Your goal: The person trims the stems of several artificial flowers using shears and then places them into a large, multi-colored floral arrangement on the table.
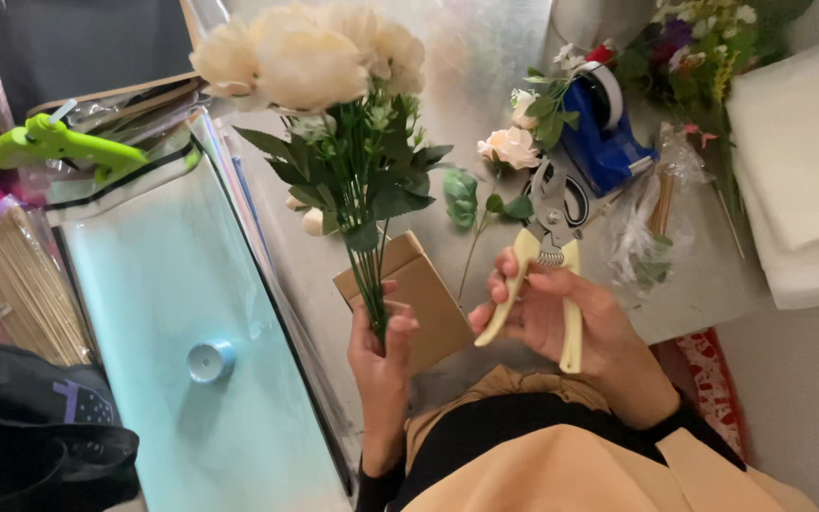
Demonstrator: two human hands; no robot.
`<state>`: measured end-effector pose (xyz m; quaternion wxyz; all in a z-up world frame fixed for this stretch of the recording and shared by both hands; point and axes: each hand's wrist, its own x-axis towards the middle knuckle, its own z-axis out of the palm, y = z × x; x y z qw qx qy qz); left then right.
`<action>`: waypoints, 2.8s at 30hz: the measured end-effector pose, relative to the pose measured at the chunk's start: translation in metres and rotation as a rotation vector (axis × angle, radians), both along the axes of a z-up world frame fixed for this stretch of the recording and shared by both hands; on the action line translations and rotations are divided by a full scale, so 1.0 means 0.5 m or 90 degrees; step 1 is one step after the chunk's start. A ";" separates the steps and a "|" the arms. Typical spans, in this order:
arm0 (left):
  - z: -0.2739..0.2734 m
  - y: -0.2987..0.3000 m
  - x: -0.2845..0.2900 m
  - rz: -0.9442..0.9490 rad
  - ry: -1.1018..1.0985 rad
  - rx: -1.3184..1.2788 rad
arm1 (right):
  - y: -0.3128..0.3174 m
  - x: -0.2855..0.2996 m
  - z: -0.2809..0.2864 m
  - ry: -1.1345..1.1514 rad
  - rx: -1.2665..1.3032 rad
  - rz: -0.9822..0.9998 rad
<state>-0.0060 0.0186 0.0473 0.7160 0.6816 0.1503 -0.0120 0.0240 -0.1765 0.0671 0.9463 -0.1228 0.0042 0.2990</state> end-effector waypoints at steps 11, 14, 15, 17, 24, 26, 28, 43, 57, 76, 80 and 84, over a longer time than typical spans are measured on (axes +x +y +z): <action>0.075 -0.014 -0.045 -0.157 -0.094 -0.320 | 0.021 -0.033 0.031 0.077 0.021 0.089; 0.086 -0.017 -0.050 -0.170 -0.082 -0.321 | 0.022 -0.034 0.018 0.088 0.025 0.116; 0.089 -0.019 -0.050 -0.172 -0.077 -0.322 | 0.023 -0.034 0.014 0.096 0.031 0.124; 0.096 -0.020 -0.049 -0.175 -0.072 -0.297 | 0.024 -0.033 -0.004 0.079 0.064 0.139; 0.104 -0.029 -0.051 -0.180 -0.068 -0.259 | 0.028 -0.037 -0.001 0.110 0.069 0.158; 0.106 -0.031 -0.051 -0.181 -0.067 -0.287 | 0.030 -0.039 -0.005 0.111 0.078 0.161; 0.101 -0.033 -0.053 -0.182 -0.068 -0.314 | 0.031 -0.040 -0.012 0.111 0.088 0.164; 0.072 -0.032 -0.059 -0.189 -0.078 -0.324 | 0.038 -0.040 -0.021 0.183 0.108 0.179; 0.061 -0.020 -0.044 -0.149 -0.107 -0.329 | 0.042 -0.036 -0.036 0.186 0.163 0.200; 0.050 -0.013 -0.036 -0.098 -0.040 -0.322 | 0.037 -0.028 -0.047 0.172 0.125 0.180; 0.044 -0.002 -0.034 -0.098 -0.035 -0.282 | 0.039 -0.024 -0.033 0.149 0.102 0.156; 0.033 0.007 -0.033 -0.087 -0.032 -0.174 | 0.034 -0.022 -0.031 0.042 0.029 0.073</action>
